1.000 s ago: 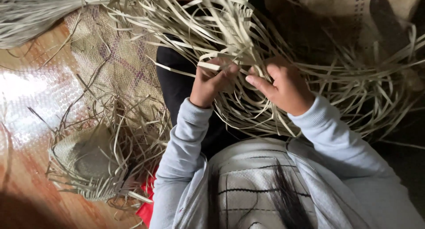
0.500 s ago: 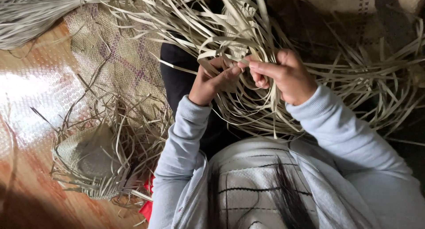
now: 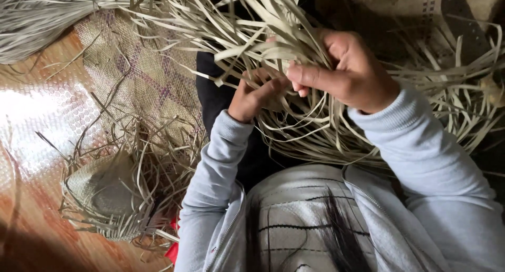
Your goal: Hand-weaving dried plant fibers into a mat or basket while sitting on the floor
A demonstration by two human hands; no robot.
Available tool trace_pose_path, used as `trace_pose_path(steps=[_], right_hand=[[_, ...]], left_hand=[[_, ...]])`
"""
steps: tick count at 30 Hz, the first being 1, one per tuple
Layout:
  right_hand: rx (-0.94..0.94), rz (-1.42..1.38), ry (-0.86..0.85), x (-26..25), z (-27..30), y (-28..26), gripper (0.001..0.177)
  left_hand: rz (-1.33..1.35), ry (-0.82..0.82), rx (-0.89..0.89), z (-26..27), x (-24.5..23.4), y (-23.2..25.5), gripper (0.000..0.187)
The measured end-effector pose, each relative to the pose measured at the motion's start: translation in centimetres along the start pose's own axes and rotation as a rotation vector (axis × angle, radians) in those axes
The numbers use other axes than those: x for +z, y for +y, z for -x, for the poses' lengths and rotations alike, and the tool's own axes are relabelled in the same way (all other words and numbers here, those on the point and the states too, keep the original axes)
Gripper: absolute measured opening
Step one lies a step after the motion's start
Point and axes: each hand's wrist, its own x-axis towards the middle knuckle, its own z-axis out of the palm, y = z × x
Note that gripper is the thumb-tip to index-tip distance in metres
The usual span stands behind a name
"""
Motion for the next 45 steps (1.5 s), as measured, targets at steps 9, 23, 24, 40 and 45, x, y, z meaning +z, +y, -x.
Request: trace_pose_path(steps=[9, 23, 24, 40, 45], right_hand=[[0.062, 0.552, 0.181, -0.4, 1.6, 2.2, 0.022], [-0.131, 0.773, 0.143, 0.0, 1.6, 4.7, 0.020], [-0.153, 0.822, 0.155, 0.0, 1.8, 4.6, 0.025], [-0.139, 0.623, 0.105, 0.7, -1.3, 3.4, 0.031], [-0.155, 0.529, 0.098, 0.7, -1.6, 3.8, 0.018]], left_hand=[[0.111, 0.017, -0.021, 0.4, 0.2, 0.8, 0.015], [0.014, 0.088, 0.224, 0.3, 1.6, 1.3, 0.009], [0.050, 0.122, 0.223, 0.6, 1.8, 1.1, 0.009], [-0.168, 0.168, 0.176, 0.7, 1.9, 2.1, 0.032], [-0.190, 0.231, 0.258, 0.6, 0.6, -1.5, 0.022]])
